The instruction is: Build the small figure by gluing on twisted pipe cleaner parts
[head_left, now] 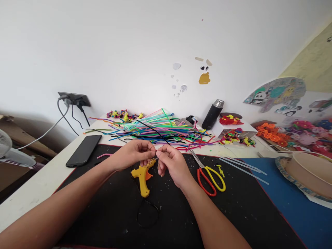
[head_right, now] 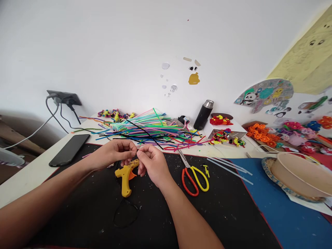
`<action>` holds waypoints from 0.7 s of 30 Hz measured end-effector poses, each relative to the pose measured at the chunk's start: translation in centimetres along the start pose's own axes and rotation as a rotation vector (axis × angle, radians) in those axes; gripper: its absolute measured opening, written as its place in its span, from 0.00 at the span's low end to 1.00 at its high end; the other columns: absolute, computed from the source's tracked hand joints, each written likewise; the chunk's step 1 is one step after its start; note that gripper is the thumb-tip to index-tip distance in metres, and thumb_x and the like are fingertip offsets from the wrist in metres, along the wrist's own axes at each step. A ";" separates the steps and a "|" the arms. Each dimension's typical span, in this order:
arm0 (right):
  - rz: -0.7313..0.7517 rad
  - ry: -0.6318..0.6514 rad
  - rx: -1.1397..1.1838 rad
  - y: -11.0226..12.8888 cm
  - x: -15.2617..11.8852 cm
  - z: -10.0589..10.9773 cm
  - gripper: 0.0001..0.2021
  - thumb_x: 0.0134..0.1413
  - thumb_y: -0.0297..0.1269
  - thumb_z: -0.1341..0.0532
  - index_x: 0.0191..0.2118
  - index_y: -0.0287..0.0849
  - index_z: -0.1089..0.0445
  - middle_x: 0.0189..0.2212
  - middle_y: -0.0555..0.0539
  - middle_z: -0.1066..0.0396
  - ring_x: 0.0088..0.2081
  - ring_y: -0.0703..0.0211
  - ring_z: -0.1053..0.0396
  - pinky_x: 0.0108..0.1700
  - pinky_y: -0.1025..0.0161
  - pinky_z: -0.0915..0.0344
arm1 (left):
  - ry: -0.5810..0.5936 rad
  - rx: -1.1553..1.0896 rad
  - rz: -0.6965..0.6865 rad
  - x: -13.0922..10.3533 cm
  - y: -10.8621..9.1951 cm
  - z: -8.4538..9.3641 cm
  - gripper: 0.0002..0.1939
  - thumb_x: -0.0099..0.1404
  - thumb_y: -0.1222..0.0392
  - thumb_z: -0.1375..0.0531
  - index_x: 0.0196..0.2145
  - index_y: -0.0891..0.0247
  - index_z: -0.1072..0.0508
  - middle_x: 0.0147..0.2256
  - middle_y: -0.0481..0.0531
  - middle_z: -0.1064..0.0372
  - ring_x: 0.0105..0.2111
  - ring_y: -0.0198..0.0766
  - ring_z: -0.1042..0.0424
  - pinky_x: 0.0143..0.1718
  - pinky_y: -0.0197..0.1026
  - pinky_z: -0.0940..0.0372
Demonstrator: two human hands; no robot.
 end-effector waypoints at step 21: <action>0.000 -0.007 0.002 0.0 0.0 0.0 0.18 0.55 0.53 0.31 0.37 0.44 0.31 0.16 0.59 0.35 0.15 0.65 0.35 0.17 0.70 0.39 | -0.146 -0.043 -0.021 0.2 -0.2 0.5 0.18 0.58 0.44 0.30 0.32 0.63 0.26 0.23 0.44 0.34 0.22 0.32 0.34 0.24 0.34 0.35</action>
Point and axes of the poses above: each hand's wrist, its own x-axis towards the middle knuckle, its own z-axis out of the back of the hand, y = z × x, the point moved 6 cm from there along x, towards the middle knuckle
